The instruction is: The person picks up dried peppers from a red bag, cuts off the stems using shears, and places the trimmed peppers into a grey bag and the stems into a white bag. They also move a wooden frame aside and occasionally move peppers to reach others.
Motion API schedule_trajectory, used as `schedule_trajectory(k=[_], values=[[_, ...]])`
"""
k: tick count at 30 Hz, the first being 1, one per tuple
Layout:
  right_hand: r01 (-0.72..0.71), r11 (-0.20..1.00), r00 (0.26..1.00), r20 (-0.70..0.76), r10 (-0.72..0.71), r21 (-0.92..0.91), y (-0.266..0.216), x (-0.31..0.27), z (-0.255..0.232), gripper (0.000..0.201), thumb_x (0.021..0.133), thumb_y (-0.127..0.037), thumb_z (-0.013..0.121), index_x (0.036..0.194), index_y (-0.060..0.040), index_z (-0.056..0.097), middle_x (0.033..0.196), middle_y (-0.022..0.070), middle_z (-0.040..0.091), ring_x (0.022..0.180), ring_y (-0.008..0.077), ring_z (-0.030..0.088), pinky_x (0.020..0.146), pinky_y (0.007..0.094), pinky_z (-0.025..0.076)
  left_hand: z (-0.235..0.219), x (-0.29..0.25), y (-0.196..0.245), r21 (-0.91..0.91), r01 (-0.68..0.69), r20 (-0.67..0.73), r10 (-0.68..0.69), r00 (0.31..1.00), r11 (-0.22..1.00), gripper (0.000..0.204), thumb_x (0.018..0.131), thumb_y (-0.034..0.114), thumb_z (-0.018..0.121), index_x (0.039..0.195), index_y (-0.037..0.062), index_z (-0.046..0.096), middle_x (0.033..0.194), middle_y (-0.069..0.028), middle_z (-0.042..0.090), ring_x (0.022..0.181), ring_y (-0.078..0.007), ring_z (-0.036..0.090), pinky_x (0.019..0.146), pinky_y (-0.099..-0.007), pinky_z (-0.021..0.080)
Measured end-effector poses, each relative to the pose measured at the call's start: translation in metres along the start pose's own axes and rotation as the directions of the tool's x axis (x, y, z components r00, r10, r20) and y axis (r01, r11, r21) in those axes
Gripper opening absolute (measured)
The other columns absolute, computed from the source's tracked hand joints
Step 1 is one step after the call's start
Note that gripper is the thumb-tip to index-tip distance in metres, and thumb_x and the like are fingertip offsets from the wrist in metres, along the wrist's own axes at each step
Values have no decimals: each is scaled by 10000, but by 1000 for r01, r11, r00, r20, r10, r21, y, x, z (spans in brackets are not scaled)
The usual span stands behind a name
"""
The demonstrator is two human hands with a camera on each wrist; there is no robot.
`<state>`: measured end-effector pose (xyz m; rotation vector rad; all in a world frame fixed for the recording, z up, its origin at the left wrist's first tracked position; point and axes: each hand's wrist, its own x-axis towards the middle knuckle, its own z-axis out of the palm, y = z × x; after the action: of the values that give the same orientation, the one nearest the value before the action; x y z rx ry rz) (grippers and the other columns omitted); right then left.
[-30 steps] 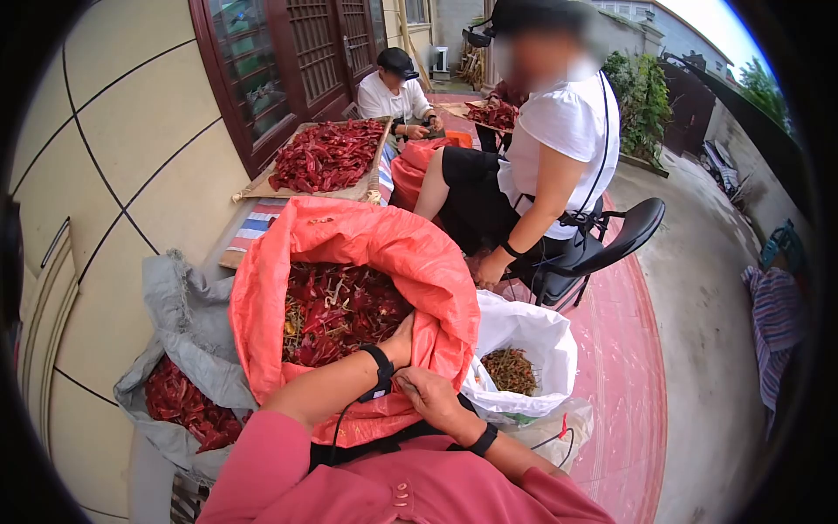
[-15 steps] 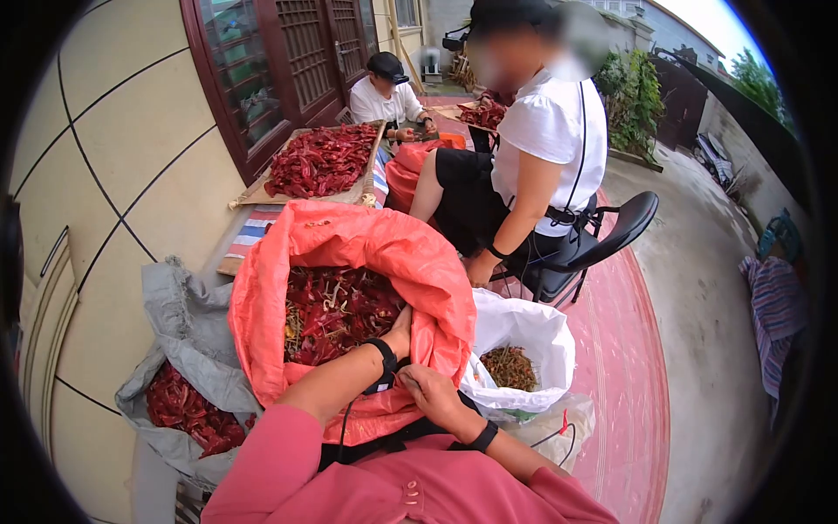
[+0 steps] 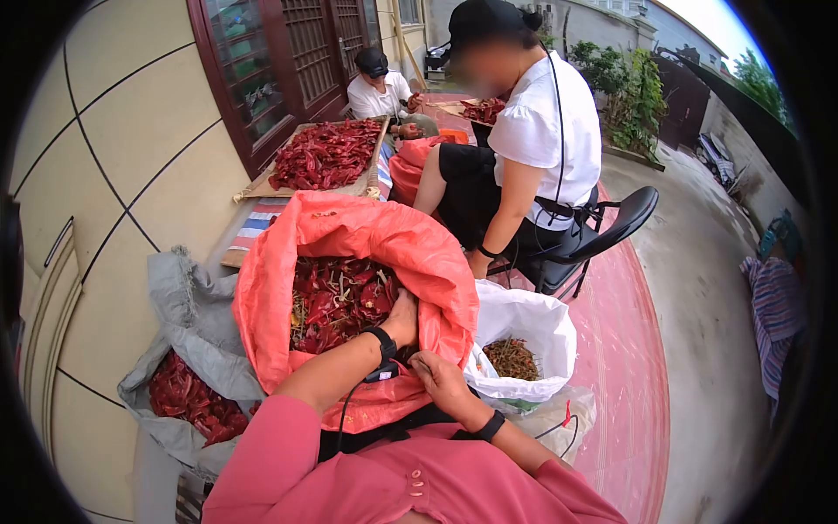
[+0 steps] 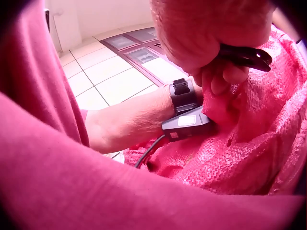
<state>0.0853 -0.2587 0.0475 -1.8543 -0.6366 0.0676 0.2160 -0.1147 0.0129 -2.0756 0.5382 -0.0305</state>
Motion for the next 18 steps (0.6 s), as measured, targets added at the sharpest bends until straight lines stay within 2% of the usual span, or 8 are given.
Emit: schedule_trajectory(k=[1, 2, 5, 6, 10, 11, 17, 18], values=[[-15, 1000, 1000, -3, 15, 6, 0, -1, 0, 150, 990, -130, 510, 1019, -4, 586, 820, 88, 640, 778, 166, 627, 699, 290, 499, -6, -5, -6, -338, -18, 95, 53, 994, 941, 690, 906, 545, 423, 1472, 156, 357, 1512, -80, 367, 1365, -347, 325, 1075, -532, 237], [-14, 999, 1000, -2, 14, 50, -3, -1, -1, 166, 997, -144, 506, 1019, -2, 589, 808, 73, 637, 771, 145, 619, 691, 281, 498, -6, -9, -11, -487, 22, 19, -14, 1000, 873, 539, 880, 425, 493, 1335, 141, 548, 1381, -91, 521, 1248, -346, 424, 970, -516, 292], [-20, 998, 1000, -6, 20, 54, -7, 0, -2, 143, 972, -134, 523, 1001, -5, 579, 801, 134, 628, 769, 241, 644, 690, 325, 494, -19, -26, -35, -458, 26, 171, 60, 983, 889, 396, 890, 363, 500, 1175, 158, 682, 1206, -37, 647, 1197, -273, 441, 920, -463, 300], [-4, 998, 1000, -13, 5, 60, -5, 0, -1, 146, 975, -138, 519, 999, -6, 577, 796, 130, 623, 754, 242, 636, 681, 323, 491, -16, -32, -37, -497, 86, 132, -23, 991, 863, 343, 871, 343, 520, 1069, 164, 734, 1130, -21, 677, 1178, -259, 452, 907, -435, 309], [-42, 997, 999, -23, 44, 60, -8, 0, -1, 154, 980, -144, 507, 995, -6, 576, 803, 139, 623, 767, 258, 640, 683, 333, 490, -13, -53, -50, -632, 165, 128, -108, 986, 757, 406, 791, 443, 624, 1061, 160, 733, 1149, -27, 660, 1194, -261, 458, 914, -412, 335], [-36, 997, 999, -18, 37, 67, -8, 0, -1, 155, 981, -144, 506, 995, -7, 575, 804, 142, 623, 769, 263, 641, 684, 335, 490, -10, -59, -53, -636, 178, 114, -137, 984, 751, 394, 788, 461, 618, 1050, 188, 727, 1125, -22, 655, 1141, -257, 475, 938, -447, 346], [-44, 998, 999, -29, 45, 34, -6, -4, -4, 150, 980, -149, 505, 991, -14, 571, 782, 179, 592, 741, 314, 632, 656, 369, 479, 13, -98, -72, -798, 353, 140, -418, 898, 489, 364, 760, 395, 648, 1025, 157, 727, 1097, -49, 647, 1159, -304, 483, 948, -523, 364], [-3, 999, 998, -57, 6, 47, -5, -4, -3, 151, 981, -152, 507, 981, -14, 568, 759, 178, 577, 709, 305, 620, 639, 373, 471, 18, -104, -74, -811, 369, 156, -439, 885, 454, 368, 761, 395, 647, 1027, 151, 721, 1106, -53, 641, 1160, -314, 480, 962, -541, 355]])
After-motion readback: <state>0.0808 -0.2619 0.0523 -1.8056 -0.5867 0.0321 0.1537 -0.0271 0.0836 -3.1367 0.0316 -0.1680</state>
